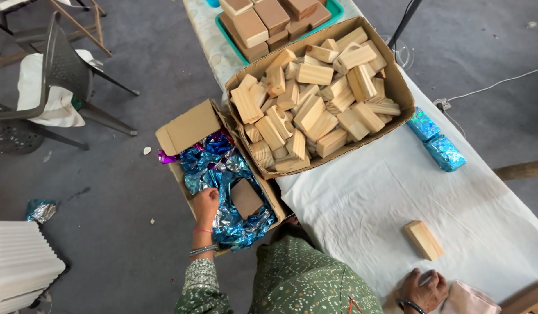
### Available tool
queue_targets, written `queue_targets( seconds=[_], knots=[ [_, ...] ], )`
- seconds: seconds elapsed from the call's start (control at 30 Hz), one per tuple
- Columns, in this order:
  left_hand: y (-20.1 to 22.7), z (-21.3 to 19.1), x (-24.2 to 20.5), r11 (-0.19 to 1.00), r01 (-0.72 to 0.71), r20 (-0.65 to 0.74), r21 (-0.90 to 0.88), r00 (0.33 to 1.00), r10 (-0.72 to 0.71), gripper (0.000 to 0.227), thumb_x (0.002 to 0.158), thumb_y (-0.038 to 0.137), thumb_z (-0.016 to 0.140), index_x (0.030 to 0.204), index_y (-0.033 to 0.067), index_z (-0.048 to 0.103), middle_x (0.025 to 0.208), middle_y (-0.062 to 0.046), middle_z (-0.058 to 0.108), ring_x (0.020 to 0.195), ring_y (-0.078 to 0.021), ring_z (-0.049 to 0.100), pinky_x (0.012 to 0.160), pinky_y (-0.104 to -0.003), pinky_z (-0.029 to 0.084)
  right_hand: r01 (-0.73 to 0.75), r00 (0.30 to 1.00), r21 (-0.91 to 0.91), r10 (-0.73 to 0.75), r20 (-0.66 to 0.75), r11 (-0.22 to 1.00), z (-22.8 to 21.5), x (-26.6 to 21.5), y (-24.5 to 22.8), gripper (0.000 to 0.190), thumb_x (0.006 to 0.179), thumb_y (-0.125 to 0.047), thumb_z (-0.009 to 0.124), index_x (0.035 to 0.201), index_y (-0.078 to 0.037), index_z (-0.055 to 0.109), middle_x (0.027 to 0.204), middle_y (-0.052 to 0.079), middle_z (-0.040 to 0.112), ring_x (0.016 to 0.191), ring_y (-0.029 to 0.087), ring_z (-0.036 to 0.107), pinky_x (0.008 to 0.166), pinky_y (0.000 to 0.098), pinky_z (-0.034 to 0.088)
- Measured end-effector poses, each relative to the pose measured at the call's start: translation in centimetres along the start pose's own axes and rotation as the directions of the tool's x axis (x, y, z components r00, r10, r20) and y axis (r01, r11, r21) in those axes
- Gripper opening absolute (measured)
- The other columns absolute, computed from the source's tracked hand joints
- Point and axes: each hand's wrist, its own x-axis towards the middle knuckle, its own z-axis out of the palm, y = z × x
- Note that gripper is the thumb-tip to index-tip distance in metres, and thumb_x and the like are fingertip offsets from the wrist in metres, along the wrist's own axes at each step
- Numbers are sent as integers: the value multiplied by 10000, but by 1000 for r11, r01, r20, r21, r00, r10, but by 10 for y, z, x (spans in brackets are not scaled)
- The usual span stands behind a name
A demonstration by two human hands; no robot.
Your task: The person wipes a small wooden block with a cloth, then wraps it in blue metallic foil. They fold the foil around the block and secure it with clear tape. The wrapped block is placed on the table, and the person repeats the process with another wooden block.
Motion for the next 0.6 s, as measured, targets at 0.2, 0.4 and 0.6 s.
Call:
queue_targets(
  seconds=[0.2, 0.4, 0.6],
  knots=[
    [-22, 61, -26, 990, 73, 133, 121, 987, -89, 153, 896, 130, 669, 944, 105, 812, 930, -166, 767, 878, -348, 741, 787, -437, 600, 57, 998, -16, -56, 12, 998, 18, 5, 26, 522, 972, -372, 729, 1303, 26, 662, 1343, 167, 536, 1381, 362, 456, 1222, 470, 374],
    [57, 13, -27, 948, 94, -141, 303, 989, -53, 382, 774, 151, 772, 1139, 64, 697, 1082, -218, 696, 929, -399, 692, 704, -486, 577, 20, 997, -51, -16, 69, 998, 19, 10, 31, 512, 946, -384, 730, 1293, -12, 675, 1464, 186, 527, 1389, 393, 443, 1149, 480, 379],
    [41, 33, -18, 951, 44, -89, 305, 996, -17, 250, 868, 275, 755, 1015, 86, 681, 1002, -145, 738, 896, -382, 726, 720, -501, 588, 53, 998, 7, -53, 19, 999, 8, 1, 20, 498, 976, -390, 708, 1320, -31, 673, 1425, 161, 538, 1430, 379, 442, 1192, 473, 374]
  ],
)
